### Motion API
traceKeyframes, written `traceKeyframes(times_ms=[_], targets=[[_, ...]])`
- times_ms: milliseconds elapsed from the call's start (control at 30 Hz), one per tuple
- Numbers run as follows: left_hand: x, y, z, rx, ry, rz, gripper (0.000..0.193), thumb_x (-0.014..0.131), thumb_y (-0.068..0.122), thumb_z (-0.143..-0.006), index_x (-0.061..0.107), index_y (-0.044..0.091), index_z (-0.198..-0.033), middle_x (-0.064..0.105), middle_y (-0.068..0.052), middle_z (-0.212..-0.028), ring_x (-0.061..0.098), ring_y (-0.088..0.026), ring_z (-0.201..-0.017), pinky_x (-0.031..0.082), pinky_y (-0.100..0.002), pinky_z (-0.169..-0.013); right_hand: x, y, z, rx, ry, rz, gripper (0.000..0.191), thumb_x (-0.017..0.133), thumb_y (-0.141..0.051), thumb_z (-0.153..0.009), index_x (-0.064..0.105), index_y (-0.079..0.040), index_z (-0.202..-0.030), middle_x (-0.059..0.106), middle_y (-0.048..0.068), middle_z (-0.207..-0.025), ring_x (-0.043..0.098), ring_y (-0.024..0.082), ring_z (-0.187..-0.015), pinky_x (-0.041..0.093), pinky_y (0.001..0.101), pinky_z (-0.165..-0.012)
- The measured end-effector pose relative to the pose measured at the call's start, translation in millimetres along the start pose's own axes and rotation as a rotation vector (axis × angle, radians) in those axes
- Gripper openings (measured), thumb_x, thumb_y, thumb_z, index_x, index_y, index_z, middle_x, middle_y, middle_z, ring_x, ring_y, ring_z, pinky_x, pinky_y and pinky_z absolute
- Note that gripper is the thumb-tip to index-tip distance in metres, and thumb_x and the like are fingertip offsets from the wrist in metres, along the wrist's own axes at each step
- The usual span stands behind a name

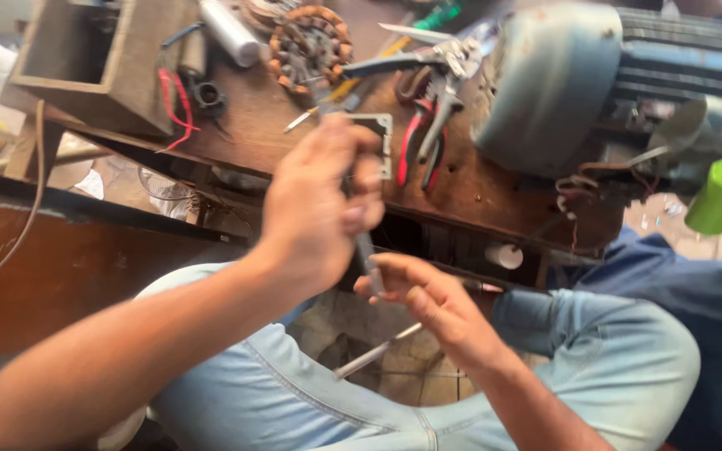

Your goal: The person is repairing an electric motor by hand, twisting and connecting copper wires to the motor's terminals. They then use a T-handle hex wrench to tighten the terminal screws.

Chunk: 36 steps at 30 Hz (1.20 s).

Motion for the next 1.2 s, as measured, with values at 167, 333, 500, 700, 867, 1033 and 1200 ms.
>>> traceKeyframes(times_ms=[167,333,500,700,867,1033,1200], targets=[[8,9,-41,0.061,-0.242,-0.146,0.036,0.049,0.037,-0.105,0.056,0.006,-0.121,0.062,-0.006,-0.094,0.058,-0.013,-0.073,0.047,-0.029,-0.061,11,-22,-28,0.206,0.044,-0.058,0.039,0.065,-0.018,-0.1,0.064,0.005,-0.131,0.075,0.01,-0.094,0.071,0.016,-0.089,0.058,0.0311,-0.08],[-25,55,-66,0.458,-0.069,-0.327,0.044,0.058,0.038,-0.11,0.049,0.008,-0.141,0.06,-0.011,-0.122,0.059,-0.015,-0.11,0.05,-0.031,-0.098,-14,-82,-99,0.021,0.206,0.743,0.021,0.061,-0.011,-0.101,0.075,0.002,-0.107,0.07,0.003,-0.084,0.063,0.01,-0.078,0.054,0.0263,-0.071],[-82,114,-62,0.571,-0.054,-0.163,0.027,0.06,0.034,-0.106,0.059,0.012,-0.123,0.064,0.001,-0.116,0.06,-0.011,-0.104,0.049,-0.033,-0.092,-30,-91,-194,-0.037,0.058,1.326,0.03,0.07,-0.02,-0.092,0.074,0.0,-0.114,0.075,0.014,-0.088,0.072,0.018,-0.076,0.055,0.0337,-0.073],[-106,114,-56,0.543,-0.042,-0.15,0.023,0.059,0.032,-0.105,0.062,0.014,-0.119,0.067,0.006,-0.113,0.059,-0.008,-0.101,0.049,-0.029,-0.09,-41,-78,-251,0.325,-0.075,1.635,0.031,0.066,-0.022,-0.089,0.077,-0.003,-0.111,0.074,0.021,-0.082,0.073,0.032,-0.075,0.056,0.044,-0.079],[-109,108,-57,0.509,-0.055,-0.208,0.023,0.059,0.03,-0.111,0.062,0.013,-0.126,0.069,0.002,-0.111,0.06,-0.008,-0.1,0.05,-0.028,-0.088,-42,-72,-264,0.304,-0.072,1.637,0.034,0.069,-0.025,-0.088,0.076,-0.005,-0.113,0.076,0.019,-0.091,0.073,0.033,-0.084,0.055,0.0444,-0.081],[-108,103,-64,0.577,-0.068,-0.28,0.02,0.06,0.026,-0.111,0.064,0.009,-0.121,0.07,0.002,-0.108,0.062,-0.007,-0.094,0.053,-0.025,-0.084,-1,-99,-184,-0.414,0.12,1.844,0.033,0.077,-0.016,-0.09,0.071,0.002,-0.117,0.074,0.021,-0.102,0.07,0.04,-0.092,0.054,0.0461,-0.081],[-113,107,-66,0.673,-0.044,-0.299,0.013,0.066,0.018,-0.108,0.072,0.007,-0.102,0.068,0.002,-0.091,0.063,-0.007,-0.079,0.051,-0.023,-0.071,14,-75,-21,-0.523,0.427,1.381,0.012,0.075,0.0,-0.099,0.07,-0.003,-0.11,0.075,0.013,-0.102,0.071,0.024,-0.081,0.056,0.0318,-0.077]])
Point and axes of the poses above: each hand's wrist, its own z-axis away from the middle knuckle, its own x-axis out of the palm, y = z × x, the point moved 3 cm from there along -z, towards the middle knuckle
